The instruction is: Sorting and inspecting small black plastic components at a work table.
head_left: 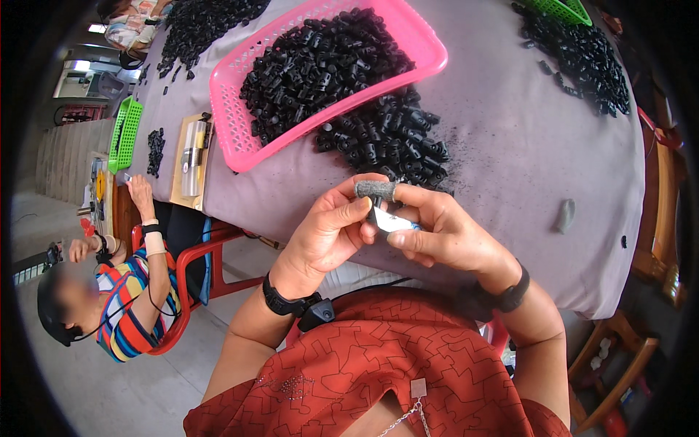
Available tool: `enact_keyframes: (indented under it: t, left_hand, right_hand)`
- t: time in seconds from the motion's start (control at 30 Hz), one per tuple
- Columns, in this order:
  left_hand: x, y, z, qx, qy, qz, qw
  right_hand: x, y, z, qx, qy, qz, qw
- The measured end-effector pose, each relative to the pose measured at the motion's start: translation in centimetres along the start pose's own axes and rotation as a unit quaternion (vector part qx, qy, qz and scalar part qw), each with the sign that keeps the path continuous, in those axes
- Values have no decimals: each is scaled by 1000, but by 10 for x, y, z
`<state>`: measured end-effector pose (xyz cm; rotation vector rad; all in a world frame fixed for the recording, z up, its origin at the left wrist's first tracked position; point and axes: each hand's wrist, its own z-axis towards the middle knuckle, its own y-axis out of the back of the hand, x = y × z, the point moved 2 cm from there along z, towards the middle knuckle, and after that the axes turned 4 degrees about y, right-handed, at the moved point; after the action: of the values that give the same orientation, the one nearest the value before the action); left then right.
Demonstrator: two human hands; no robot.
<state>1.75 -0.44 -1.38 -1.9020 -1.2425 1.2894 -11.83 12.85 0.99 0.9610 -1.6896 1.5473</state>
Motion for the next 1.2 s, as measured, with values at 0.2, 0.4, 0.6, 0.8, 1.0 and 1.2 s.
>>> enact_keyframes:
  t: [0.2,0.4,0.6,0.8,1.0,1.2]
  left_hand:
    - [-18,-13,-8,1,-49,75,996]
    - [-115,-24,-26,-104,-352,259,894]
    - [-101,-27,-35,-222,-423,415,774]
    - [-13,-46,-11,-66,-165,600,780]
    - [7,-49,-1,17,-233,748,622]
    - [-3,-38,-6,-15,-273,751,602]
  right_hand:
    - [5,0,2,-51,15,-13,998]
    - [8,0,-4,-105,53,-23,993]
    - [9,14,-4,-238,147,5,960]
    - [13,28,-3,-288,213,-32,933]
    - [20,26,-13,-385,186,-138,893]
    - [14,40,-25,-380,98,-203,897]
